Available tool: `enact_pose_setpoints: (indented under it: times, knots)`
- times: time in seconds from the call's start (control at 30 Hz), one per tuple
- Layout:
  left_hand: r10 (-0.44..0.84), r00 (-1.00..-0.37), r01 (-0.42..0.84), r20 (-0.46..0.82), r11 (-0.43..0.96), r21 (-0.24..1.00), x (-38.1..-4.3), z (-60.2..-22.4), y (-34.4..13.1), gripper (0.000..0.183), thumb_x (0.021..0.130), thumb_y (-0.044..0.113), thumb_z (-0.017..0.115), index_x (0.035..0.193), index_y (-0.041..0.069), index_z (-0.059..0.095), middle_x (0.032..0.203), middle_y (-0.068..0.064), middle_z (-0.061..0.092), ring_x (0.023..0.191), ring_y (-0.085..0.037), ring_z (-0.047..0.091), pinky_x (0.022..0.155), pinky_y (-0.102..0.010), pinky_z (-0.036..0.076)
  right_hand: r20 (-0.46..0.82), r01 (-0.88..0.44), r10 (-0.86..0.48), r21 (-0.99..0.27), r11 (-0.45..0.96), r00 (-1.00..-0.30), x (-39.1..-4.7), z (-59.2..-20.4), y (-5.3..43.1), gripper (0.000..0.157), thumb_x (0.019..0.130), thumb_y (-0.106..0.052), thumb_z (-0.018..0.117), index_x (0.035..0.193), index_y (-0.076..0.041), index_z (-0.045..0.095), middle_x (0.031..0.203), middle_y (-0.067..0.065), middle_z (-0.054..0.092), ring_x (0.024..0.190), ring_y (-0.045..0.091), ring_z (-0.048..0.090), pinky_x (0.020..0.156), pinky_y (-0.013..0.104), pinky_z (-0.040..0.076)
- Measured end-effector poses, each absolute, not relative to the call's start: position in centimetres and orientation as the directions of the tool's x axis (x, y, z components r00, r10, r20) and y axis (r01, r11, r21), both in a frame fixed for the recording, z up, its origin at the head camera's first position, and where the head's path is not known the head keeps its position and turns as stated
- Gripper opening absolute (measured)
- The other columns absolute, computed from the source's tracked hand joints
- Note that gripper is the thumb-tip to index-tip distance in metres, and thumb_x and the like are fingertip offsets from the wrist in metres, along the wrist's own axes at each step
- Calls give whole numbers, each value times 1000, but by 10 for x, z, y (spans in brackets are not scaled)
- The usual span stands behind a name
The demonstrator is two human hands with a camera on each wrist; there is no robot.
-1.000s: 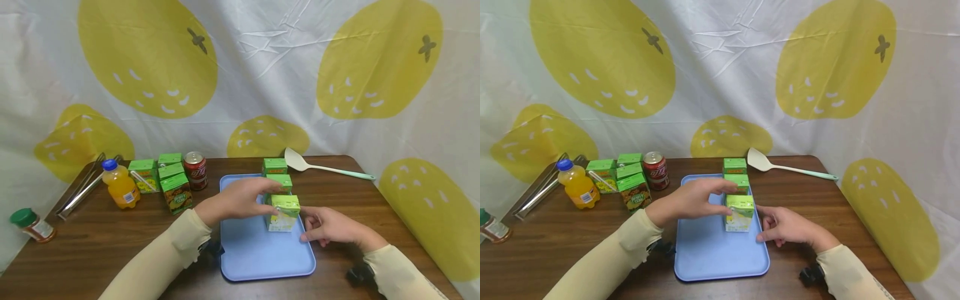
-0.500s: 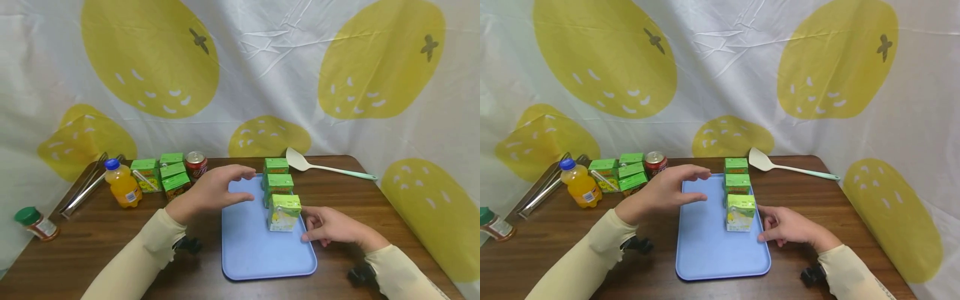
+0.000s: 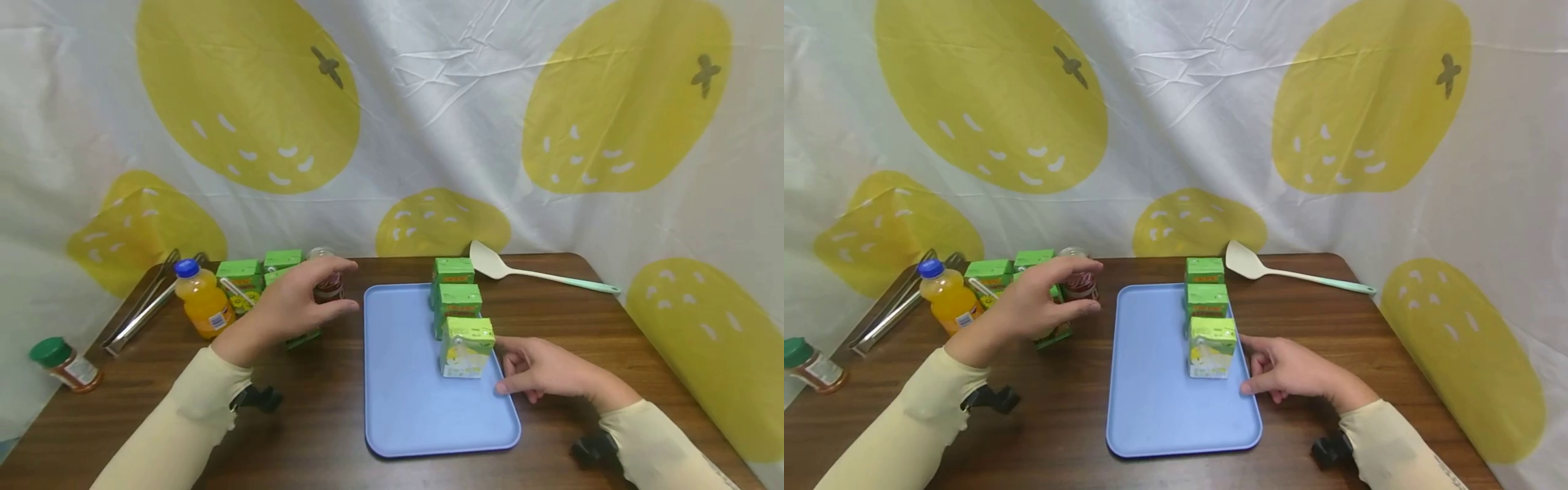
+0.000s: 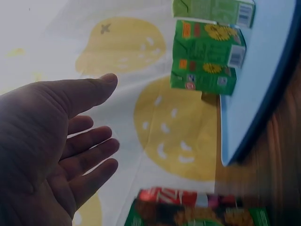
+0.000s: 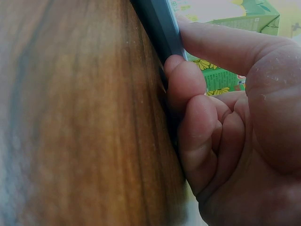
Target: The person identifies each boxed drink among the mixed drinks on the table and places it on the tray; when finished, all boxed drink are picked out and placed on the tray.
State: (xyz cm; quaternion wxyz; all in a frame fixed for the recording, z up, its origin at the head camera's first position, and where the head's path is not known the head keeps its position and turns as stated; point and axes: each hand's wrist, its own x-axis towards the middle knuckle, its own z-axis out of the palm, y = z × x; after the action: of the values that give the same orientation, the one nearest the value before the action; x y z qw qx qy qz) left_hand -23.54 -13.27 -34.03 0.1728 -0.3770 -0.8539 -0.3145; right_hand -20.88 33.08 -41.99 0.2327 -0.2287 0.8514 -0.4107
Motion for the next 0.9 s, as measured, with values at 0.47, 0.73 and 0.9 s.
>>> enact_pose_setpoints:
  times: [0.47, 0.73, 0.9]
  knots:
    - [460, -751, 643, 474, 671, 369, -228, -355, -177, 63, 92, 22, 95, 145, 3, 68, 143, -18, 71, 132, -41, 66, 110, -64, 54, -219, -200, -574, -792, 577, -789, -210, -418, 331, 96, 95, -24, 91, 167, 9, 35, 80, 5, 66, 55, 20, 61, 50, 30, 51]
    - [432, -755, 627, 494, 695, 352, -222, -364, -193, 59, 89, 18, 97, 139, -1, 71, 142, -20, 70, 132, -42, 66, 110, -63, 53, -223, -187, -573, -800, 569, -789, -210, -419, 332, 96, 96, -23, 90, 167, 10, 35, 80, 5, 66, 56, 19, 61, 50, 30, 51]
    - [428, -753, 624, 500, 706, 335, -220, -367, -201, 58, 89, 17, 97, 138, 1, 72, 139, -20, 71, 130, -42, 66, 110, -63, 53, -223, -195, -574, -794, 576, -788, -210, -421, 333, 97, 95, -25, 91, 167, 9, 36, 80, 6, 67, 55, 19, 62, 50, 30, 52]
